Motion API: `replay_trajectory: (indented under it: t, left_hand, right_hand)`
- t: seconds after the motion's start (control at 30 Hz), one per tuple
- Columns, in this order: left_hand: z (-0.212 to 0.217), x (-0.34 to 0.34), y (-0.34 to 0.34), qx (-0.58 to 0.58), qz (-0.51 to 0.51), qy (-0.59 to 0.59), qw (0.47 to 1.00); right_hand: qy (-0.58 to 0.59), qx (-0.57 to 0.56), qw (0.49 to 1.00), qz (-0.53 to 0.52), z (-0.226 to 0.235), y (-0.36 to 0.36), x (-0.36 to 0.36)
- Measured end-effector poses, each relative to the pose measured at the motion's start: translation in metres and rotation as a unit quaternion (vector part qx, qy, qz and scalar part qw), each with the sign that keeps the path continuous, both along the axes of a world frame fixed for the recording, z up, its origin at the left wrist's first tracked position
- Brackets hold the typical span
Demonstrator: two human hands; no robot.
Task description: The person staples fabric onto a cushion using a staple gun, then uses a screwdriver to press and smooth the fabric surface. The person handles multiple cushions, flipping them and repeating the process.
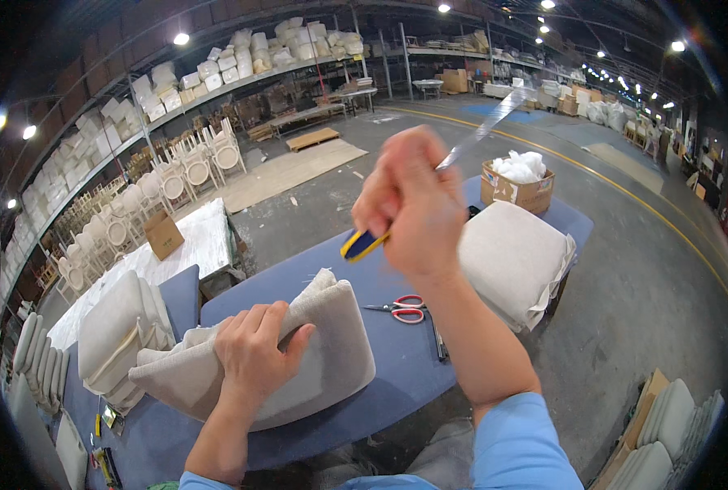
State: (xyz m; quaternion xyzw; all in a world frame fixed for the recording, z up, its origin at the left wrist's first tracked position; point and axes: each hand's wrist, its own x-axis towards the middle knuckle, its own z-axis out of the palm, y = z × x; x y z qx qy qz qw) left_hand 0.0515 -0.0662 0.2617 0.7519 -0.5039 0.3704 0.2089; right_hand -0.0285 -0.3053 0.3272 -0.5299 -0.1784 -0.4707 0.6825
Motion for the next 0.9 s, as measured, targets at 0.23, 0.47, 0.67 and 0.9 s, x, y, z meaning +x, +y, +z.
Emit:
replay_trajectory:
  t: [0.23, 0.47, 0.67, 0.9]
  left_hand:
    - [-0.001, -0.011, 0.004, 0.002, 0.000, -0.003, 1.000]
    - [-0.004, -0.030, 0.011, -0.002, -0.006, -0.017, 1.000]
    - [-0.002, -0.038, 0.013, 0.007, -0.009, -0.009, 1.000]
    - [-0.003, -0.038, 0.009, -0.010, -0.023, -0.003, 1.000]
  right_hand:
    - [0.085, 0.053, 0.993, 0.068, 0.021, -0.007, -0.006]
    - [0.243, 0.095, 0.958, 0.118, 0.013, -0.005, 0.000]
    - [0.198, 0.129, 0.963, 0.126, 0.013, -0.005, 0.001]
    - [0.115, 0.141, 0.978, 0.098, 0.025, -0.022, -0.011]
